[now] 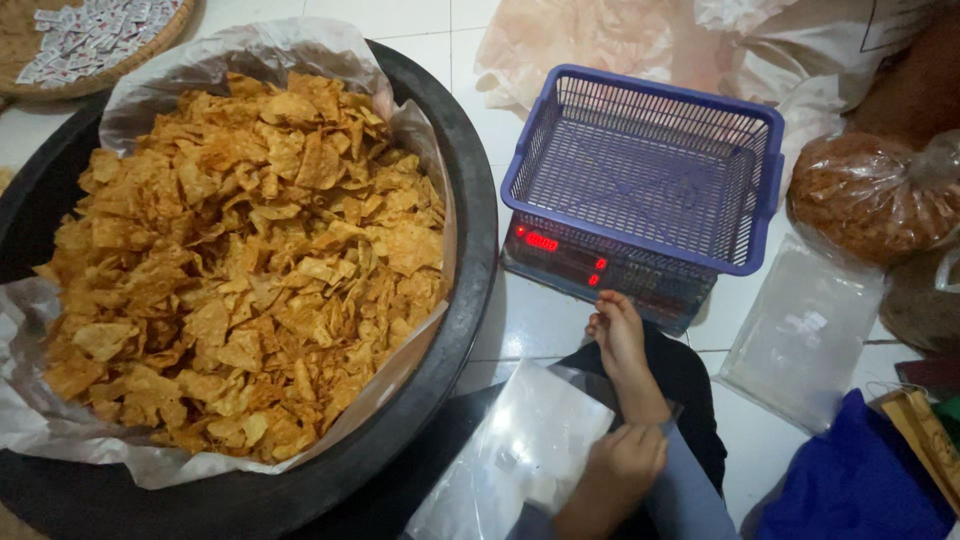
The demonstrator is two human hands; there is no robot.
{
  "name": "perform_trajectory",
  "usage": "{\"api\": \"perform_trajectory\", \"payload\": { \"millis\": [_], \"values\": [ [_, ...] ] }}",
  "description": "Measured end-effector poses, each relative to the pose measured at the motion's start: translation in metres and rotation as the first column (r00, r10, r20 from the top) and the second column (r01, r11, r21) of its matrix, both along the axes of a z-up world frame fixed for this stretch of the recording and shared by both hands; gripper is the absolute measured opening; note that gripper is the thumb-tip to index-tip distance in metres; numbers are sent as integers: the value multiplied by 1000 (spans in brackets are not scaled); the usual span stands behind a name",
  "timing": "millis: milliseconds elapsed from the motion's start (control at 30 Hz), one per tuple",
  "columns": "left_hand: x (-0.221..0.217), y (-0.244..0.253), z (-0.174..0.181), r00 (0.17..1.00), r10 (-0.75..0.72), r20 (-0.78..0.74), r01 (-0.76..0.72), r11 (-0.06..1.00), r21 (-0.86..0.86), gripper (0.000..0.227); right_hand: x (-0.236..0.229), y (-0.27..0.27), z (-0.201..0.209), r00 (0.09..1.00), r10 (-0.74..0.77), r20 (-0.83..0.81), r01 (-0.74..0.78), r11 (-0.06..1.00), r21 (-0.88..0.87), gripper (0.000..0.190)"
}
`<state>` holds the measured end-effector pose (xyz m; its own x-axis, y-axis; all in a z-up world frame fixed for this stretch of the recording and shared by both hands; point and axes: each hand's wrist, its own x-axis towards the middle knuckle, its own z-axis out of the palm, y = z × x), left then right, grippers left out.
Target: The person scoops fried snacks from a large bowl into plastic bags, weighs them in a basket on a digital scale, and places the filled bags into a woven tray. The process is repeated multiple times.
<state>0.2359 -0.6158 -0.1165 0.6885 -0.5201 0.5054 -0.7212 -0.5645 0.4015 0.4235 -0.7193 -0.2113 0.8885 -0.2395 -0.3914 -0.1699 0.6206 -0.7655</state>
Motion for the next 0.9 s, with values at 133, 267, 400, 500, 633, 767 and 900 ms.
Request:
{"api": "perform_trajectory", "payload": {
  "millis": [133, 267, 400, 500, 633, 767, 900],
  "values": [
    [-27, -13, -5, 978, 147, -146, -138, 988, 71, 14, -3, -1, 6, 1000, 6, -6, -6, 1000, 20, 16],
    [-20, -6, -3, 971, 43, -235, -39, 999, 22, 19, -5, 5, 13, 1000, 20, 11, -20, 1000, 7, 17],
    [-4, 6, 12, 951, -53, -306, 9, 989, -145, 37, -5, 7, 14, 1000, 18, 11, -18, 1000, 19, 16],
    [0, 6, 26, 971, -10, -238, -26, 989, -147, 38, -3, 6, 12, 1000, 14, 9, -14, 1000, -20, 17],
    [-3, 9, 36, 965, -48, -257, 6, 987, -161, 22, -3, 5, 9, 1000, 2, -3, -2, 999, -40, 17],
    [-9, 8, 35, 972, -6, -235, -58, 963, -265, 27, -5, 4, 10, 1000, 2, -1, -2, 1000, -24, 16],
    [7, 19, 40, 906, 57, -418, -90, 994, -59, 41, -3, 3, 21, 1000, -4, 23, 5, 999, -38, 17]
  ]
}}
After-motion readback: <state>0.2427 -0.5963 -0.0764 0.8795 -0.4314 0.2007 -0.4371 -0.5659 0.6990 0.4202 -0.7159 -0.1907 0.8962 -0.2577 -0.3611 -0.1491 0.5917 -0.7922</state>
